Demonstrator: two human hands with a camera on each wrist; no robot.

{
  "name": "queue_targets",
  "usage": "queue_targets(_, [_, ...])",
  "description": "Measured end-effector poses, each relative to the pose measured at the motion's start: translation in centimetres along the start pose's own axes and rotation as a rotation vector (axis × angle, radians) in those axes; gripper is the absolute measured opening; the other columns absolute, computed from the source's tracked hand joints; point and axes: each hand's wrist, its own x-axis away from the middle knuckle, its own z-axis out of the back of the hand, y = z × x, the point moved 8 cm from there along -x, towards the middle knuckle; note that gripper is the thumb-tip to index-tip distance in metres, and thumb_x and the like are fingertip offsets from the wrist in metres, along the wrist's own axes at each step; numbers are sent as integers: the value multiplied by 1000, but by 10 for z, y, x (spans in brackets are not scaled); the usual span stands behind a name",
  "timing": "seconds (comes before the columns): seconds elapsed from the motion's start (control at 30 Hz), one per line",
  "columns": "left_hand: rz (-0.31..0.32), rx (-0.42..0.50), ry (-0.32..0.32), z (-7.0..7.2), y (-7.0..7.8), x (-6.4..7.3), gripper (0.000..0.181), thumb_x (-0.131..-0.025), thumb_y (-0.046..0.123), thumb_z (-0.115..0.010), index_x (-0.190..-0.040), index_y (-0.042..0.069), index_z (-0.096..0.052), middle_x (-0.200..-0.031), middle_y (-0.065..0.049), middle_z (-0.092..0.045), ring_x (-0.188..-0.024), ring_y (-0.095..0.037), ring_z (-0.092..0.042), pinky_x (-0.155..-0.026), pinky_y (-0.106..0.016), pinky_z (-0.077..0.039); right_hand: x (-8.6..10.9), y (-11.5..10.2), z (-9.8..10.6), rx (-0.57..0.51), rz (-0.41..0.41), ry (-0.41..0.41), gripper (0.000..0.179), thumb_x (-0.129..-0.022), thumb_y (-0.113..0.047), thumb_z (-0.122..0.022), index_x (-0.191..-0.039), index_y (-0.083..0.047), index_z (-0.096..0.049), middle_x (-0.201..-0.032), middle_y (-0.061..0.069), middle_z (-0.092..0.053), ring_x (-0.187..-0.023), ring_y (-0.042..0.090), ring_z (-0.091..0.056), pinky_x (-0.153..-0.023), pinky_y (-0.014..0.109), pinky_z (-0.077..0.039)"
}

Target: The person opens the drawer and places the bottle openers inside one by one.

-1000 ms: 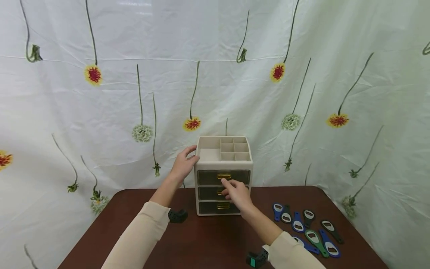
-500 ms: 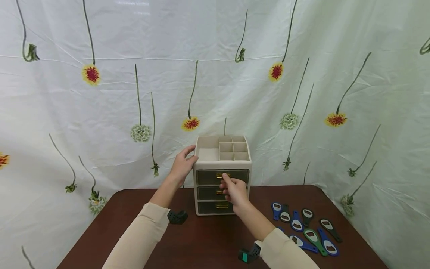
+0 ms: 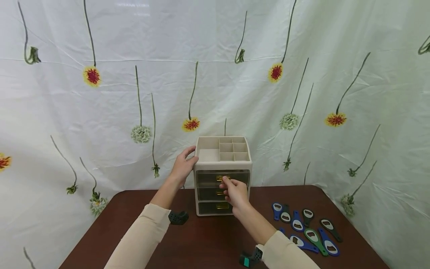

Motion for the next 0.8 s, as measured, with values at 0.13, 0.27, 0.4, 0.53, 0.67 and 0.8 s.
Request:
queue_targets(0.13, [-7, 0, -6, -1, 0, 2, 56, -107, 7, -51, -160, 3, -35, -165, -13, -30, -142, -35, -43, -111, -52, -39, 4, 1, 1, 6, 9, -20, 31, -104, -30, -66, -105, 1, -73, -82, 0, -69, -68, 10, -53, -59, 22, -46])
queue_targets(0.27, [-13, 3, -11, -2, 0, 2, 55, -108, 9, -50, -160, 4, -35, -165, -11, -29, -142, -34, -42, -111, -52, -39, 8, 0, 4, 19, 18, -27, 32, -103, -30, -67, -107, 1, -74, -81, 0, -69, -69, 10, -53, -59, 21, -46])
queue_targets(0.4, [-17, 4, -5, -2, 1, 1, 55, -108, 9, -51, -160, 4, -35, -165, -11, -30, -142, -35, -43, -110, -52, -40, 12, -1, 6, 25, 16, -36, 34, -103, -30, -67, -110, 3, -74, -82, 1, -68, -69, 10, -53, -59, 21, -46])
queue_targets(0.53, [-14, 8, -7, -2, 0, 1, 55, -108, 9, -50, -161, 4, -34, -166, -11, -29, -143, -36, -41, -110, -53, -40, 15, -1, 7, 22, 20, -47, 37, -103, -30, -67, -112, 5, -73, -83, 2, -67, -70, 11, -53, -59, 21, -46])
queue_targets(0.67, [-15, 31, -6, -2, -2, 2, 55, -109, 9, -49, -161, 3, -33, -166, -11, -28, -144, -36, -39, -111, -53, -39, 19, 0, 8, 23, 23, -58, 38, -103, -30, -66, -111, 6, -73, -81, 1, -68, -69, 11, -53, -59, 21, -46])
queue_targets(0.8, [-21, 39, -3, -2, -3, 3, 53, -109, 9, -48, -160, 3, -34, -166, -11, -27, -145, -36, -37, -111, -54, -38, 21, 2, 8, 30, 19, -68, 38, -103, -31, -66, -109, 6, -73, -79, -1, -68, -68, 10, -53, -59, 21, -46])
